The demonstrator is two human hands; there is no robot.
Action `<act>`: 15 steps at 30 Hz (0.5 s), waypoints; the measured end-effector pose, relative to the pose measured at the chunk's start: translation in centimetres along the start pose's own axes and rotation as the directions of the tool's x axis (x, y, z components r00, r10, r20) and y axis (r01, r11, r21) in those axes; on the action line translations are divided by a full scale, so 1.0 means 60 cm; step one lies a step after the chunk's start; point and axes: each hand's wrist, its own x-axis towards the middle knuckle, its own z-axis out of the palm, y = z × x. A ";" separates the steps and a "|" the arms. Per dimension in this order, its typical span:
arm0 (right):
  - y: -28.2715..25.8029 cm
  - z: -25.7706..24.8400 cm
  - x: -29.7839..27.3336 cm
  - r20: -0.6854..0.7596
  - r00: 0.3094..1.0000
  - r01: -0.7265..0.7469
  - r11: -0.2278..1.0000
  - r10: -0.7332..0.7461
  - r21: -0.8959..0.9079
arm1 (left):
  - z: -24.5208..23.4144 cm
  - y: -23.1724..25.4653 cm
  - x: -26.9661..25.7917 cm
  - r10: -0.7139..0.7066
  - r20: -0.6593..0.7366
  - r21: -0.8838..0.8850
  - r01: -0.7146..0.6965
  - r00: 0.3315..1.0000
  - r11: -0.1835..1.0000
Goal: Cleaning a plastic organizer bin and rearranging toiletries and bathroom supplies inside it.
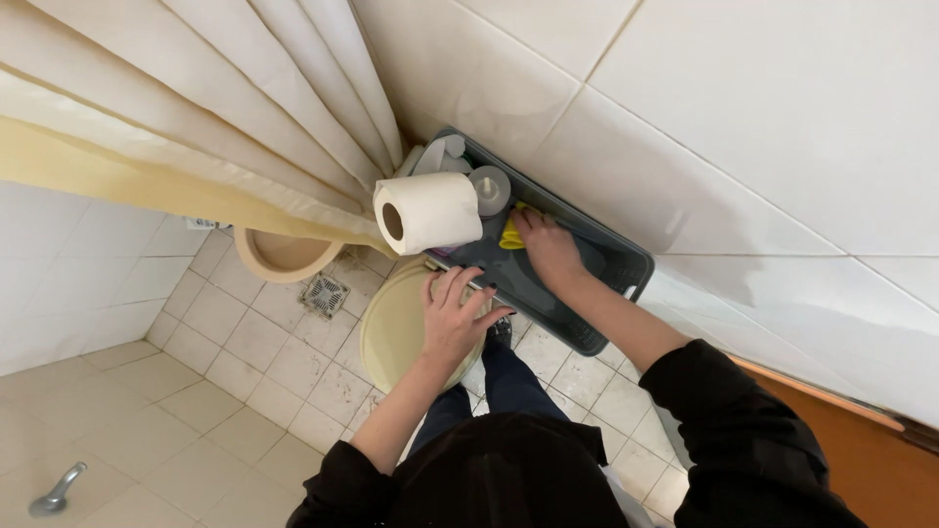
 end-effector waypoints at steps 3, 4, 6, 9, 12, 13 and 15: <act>-0.005 -0.002 0.006 0.191 0.972 -0.173 0.964 0.134 0.204 | 0.012 -0.015 -0.016 -0.019 0.049 -0.061 0.022 0.999 0.998; -0.008 -0.017 0.005 0.197 0.971 -0.174 0.963 0.133 0.207 | 0.012 -0.017 -0.016 -0.023 0.054 -0.061 0.027 0.998 0.998; -0.012 -0.046 0.001 0.132 0.991 -0.097 0.841 0.031 0.532 | 0.014 -0.018 -0.017 0.010 0.067 -0.076 -0.004 0.998 0.997; -0.017 0.016 -0.006 0.134 0.987 -0.012 0.788 -0.089 0.615 | 0.019 -0.017 -0.018 0.012 0.042 -0.130 -0.006 0.999 0.992; -0.040 0.033 -0.002 0.220 0.958 -0.043 0.664 -0.185 0.746 | 0.025 -0.018 -0.021 -0.009 0.034 -0.171 0.014 0.999 0.985; -0.041 0.041 0.003 0.219 0.958 -0.043 0.661 -0.185 0.749 | 0.024 -0.019 -0.021 -0.008 0.037 -0.169 0.014 0.999 0.986; -0.047 0.058 0.005 0.353 0.917 -0.143 0.672 -0.187 0.726 | 0.023 -0.018 -0.026 -0.026 0.062 -0.180 0.037 0.998 0.983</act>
